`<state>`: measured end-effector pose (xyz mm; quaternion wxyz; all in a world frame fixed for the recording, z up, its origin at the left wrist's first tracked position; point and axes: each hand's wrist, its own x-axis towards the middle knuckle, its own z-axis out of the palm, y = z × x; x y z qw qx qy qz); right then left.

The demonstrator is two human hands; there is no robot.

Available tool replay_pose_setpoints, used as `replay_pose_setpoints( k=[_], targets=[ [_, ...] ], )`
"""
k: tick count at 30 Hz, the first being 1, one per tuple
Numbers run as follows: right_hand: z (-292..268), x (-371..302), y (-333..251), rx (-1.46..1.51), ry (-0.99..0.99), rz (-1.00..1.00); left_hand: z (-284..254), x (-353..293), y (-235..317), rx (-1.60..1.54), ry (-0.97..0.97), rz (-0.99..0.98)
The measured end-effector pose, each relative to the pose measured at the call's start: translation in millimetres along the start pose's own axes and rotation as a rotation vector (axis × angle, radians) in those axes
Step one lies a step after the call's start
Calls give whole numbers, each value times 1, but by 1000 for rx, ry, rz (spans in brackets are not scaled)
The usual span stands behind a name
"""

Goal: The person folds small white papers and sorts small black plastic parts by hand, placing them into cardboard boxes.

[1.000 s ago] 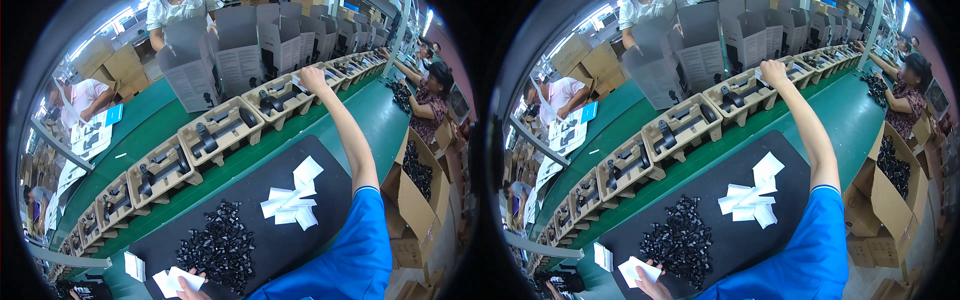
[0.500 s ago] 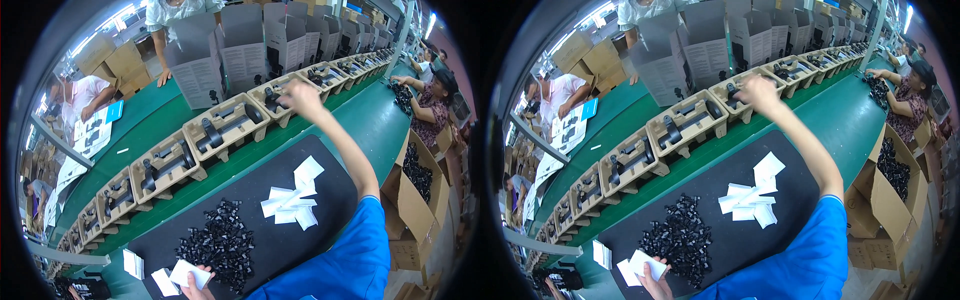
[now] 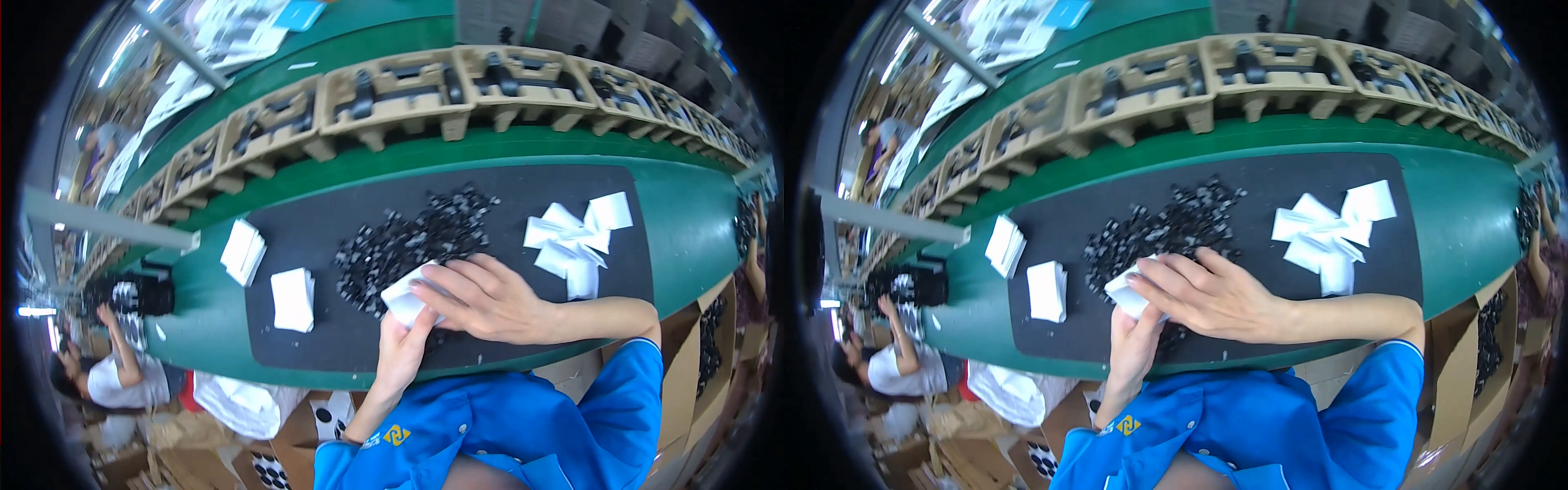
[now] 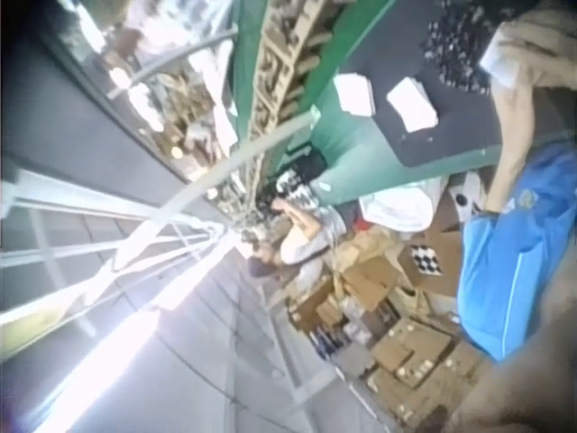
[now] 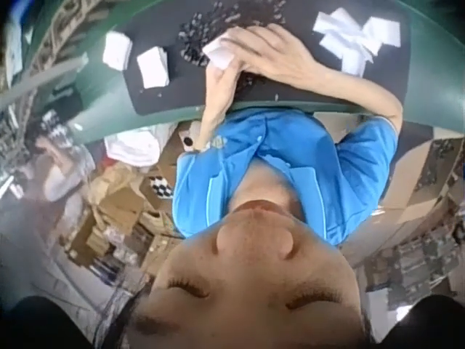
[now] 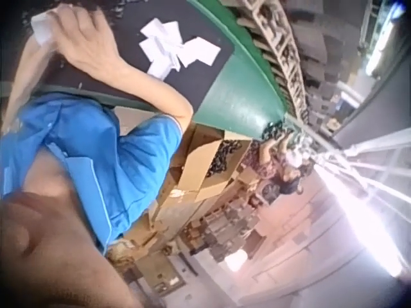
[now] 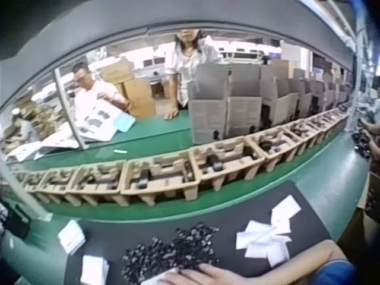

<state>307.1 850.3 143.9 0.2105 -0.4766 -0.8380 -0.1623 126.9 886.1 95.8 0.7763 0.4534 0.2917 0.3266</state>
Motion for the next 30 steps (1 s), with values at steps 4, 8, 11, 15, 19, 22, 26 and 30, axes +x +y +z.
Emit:
replay_pose_setpoints(
  k=[4, 8, 11, 15, 19, 22, 26, 30],
  targets=[
    [-10, -1, -14, -95, 40, -182, -6, -9, 11, -40, -35, 0],
    [-17, 8, -19, 151, -70, -115, -11, -26, 23, 114, -98, -132],
    [-19, 13, -18, 890, -143, 18, -22, -35, 27, 246, -142, -134],
    [-28, 9, -22, 1025, -364, 57, -28, -36, 29, 398, -207, -183],
    [-24, 11, 10, 767, -81, 132, -41, -41, 33, 435, 30, -102],
    [11, -12, 38, 253, -232, 305, -53, -40, 39, 309, 130, -9],
    [52, -20, 44, 231, -259, 251, -48, -40, 35, 376, 111, 39],
    [47, -15, 37, 262, -288, 297, -51, -45, 34, 271, 110, 0]
  ],
)
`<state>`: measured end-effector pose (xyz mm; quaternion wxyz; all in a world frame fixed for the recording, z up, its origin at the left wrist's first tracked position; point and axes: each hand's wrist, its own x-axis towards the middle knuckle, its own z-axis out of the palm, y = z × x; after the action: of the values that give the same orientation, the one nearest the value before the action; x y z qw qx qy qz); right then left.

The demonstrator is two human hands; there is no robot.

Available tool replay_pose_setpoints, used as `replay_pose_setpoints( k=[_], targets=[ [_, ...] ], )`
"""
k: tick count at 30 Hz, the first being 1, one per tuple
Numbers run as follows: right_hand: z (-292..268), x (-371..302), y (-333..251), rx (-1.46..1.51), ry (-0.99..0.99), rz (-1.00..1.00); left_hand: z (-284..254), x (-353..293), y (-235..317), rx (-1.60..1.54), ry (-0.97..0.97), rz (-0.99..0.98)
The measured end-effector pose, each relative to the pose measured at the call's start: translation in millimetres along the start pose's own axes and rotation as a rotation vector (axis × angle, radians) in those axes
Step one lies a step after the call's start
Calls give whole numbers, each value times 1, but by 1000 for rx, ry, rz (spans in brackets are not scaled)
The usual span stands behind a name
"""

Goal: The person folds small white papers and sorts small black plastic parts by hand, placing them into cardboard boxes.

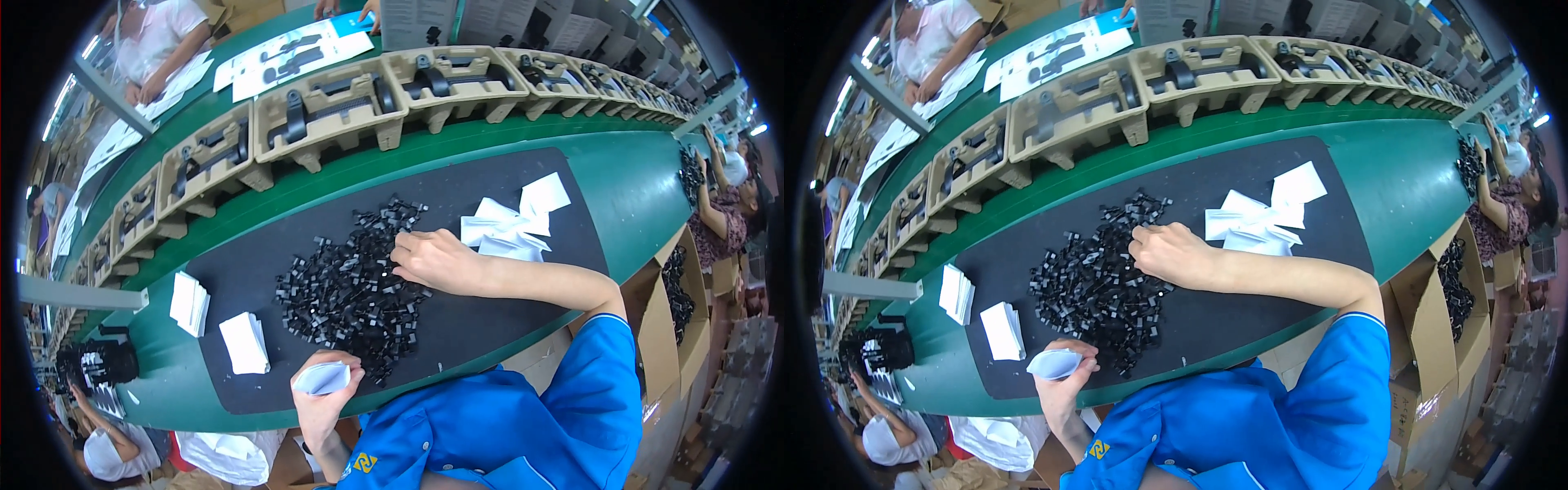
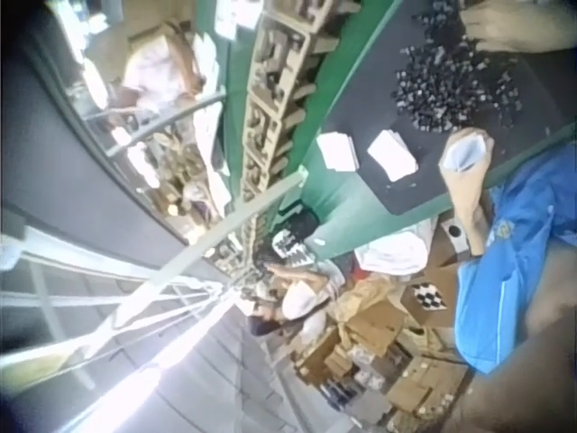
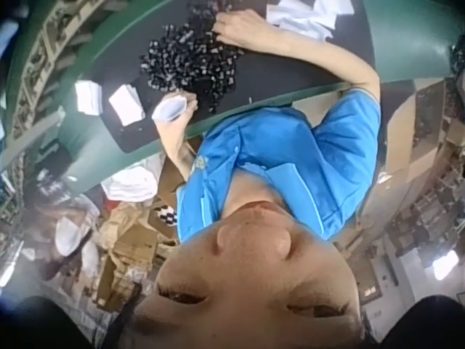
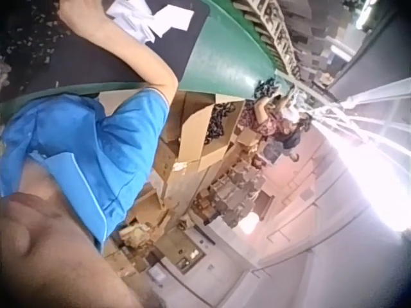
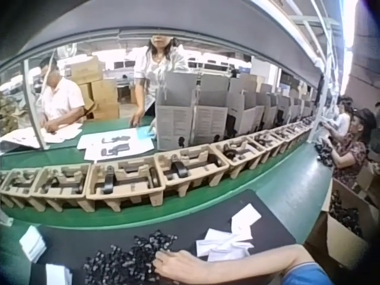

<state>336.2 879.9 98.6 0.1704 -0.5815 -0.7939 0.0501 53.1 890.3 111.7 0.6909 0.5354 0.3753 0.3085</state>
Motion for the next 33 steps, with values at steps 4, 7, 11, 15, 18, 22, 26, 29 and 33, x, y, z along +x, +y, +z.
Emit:
replay_pose_setpoints(
  k=[4, 7, 11, 15, 18, 22, 26, 29, 33],
  targets=[
    [-9, -3, 6, -2, -73, 14, 2, -2, 2, 1, 9, -46],
    [-27, -9, 2, 210, 38, 1, 13, 3, 0, -3, -54, -97],
    [-79, -11, -53, 794, 43, 75, 31, 12, -2, 86, -179, -113],
    [-54, -24, -78, 612, 303, -239, 32, 15, -2, 138, -309, -64],
    [-63, -24, -79, 454, 210, -245, 25, 11, -4, 122, -285, -34],
    [-82, -18, -86, 200, -199, -280, 17, 11, -4, 128, -297, -67],
    [-76, -13, -95, 112, -425, -285, 14, 14, -5, 238, -398, 73],
    [-62, -15, -100, 80, -366, -321, 16, 15, -3, 210, -429, 121],
    [-73, -7, -99, 16, -355, -319, 16, 12, 2, 249, -283, 326]
  ],
)
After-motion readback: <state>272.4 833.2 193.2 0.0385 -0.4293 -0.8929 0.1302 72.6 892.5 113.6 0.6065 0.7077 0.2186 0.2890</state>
